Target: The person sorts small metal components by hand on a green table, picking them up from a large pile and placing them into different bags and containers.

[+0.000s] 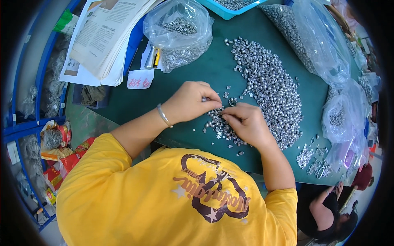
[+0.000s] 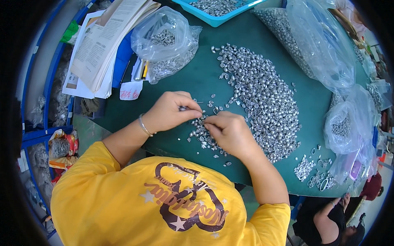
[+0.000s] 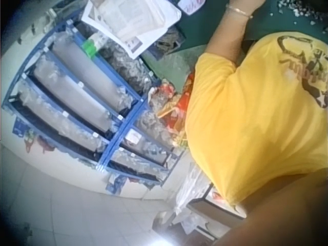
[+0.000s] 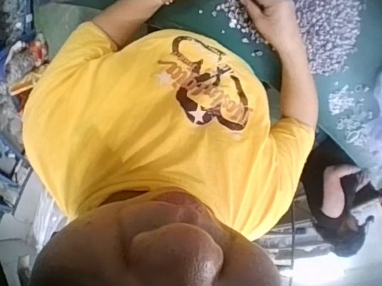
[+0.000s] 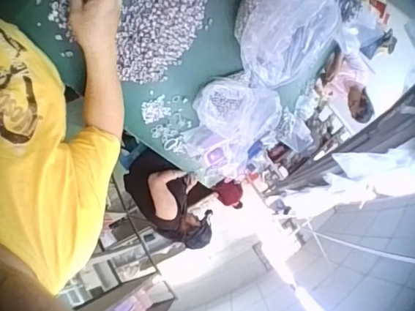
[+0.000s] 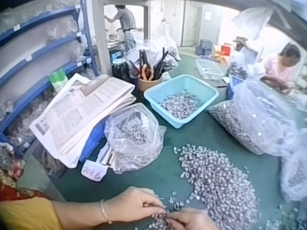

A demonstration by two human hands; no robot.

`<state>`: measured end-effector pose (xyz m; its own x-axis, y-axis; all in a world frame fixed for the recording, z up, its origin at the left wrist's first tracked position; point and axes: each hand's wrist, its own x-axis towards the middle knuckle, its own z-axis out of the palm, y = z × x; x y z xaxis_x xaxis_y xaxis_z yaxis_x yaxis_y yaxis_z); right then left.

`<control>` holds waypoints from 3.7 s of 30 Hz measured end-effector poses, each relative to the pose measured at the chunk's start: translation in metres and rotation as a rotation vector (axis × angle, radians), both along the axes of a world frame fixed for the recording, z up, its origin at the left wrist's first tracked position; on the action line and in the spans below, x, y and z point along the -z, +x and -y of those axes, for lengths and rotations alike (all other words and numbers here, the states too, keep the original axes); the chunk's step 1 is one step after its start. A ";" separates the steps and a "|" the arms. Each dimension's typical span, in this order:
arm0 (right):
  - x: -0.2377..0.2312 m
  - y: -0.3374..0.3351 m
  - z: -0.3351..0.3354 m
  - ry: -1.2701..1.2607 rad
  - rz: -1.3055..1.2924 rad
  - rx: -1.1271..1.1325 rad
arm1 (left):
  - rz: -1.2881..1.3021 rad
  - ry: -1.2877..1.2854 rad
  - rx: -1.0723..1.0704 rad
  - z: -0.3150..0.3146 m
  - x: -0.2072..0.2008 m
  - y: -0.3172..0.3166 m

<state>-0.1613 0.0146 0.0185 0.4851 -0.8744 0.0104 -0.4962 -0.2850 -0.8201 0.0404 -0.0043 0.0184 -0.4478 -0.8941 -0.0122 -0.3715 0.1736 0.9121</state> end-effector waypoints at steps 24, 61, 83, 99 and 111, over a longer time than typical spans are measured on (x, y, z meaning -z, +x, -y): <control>-0.011 -0.015 -0.001 0.064 0.055 0.043 | 0.201 -0.251 0.181 -0.007 0.008 -0.006; -0.010 -0.013 -0.037 -0.188 -0.286 0.054 | 0.151 0.111 0.160 -0.013 -0.008 -0.006; -0.007 -0.012 -0.032 0.028 0.050 0.060 | -0.949 1.102 0.011 -0.010 -0.002 0.005; 0.000 0.004 -0.025 -0.239 -0.231 -0.017 | 0.119 -0.153 0.189 -0.025 0.008 -0.007; 0.001 -0.033 -0.016 0.879 1.087 0.078 | -0.839 0.801 0.098 -0.021 0.015 0.005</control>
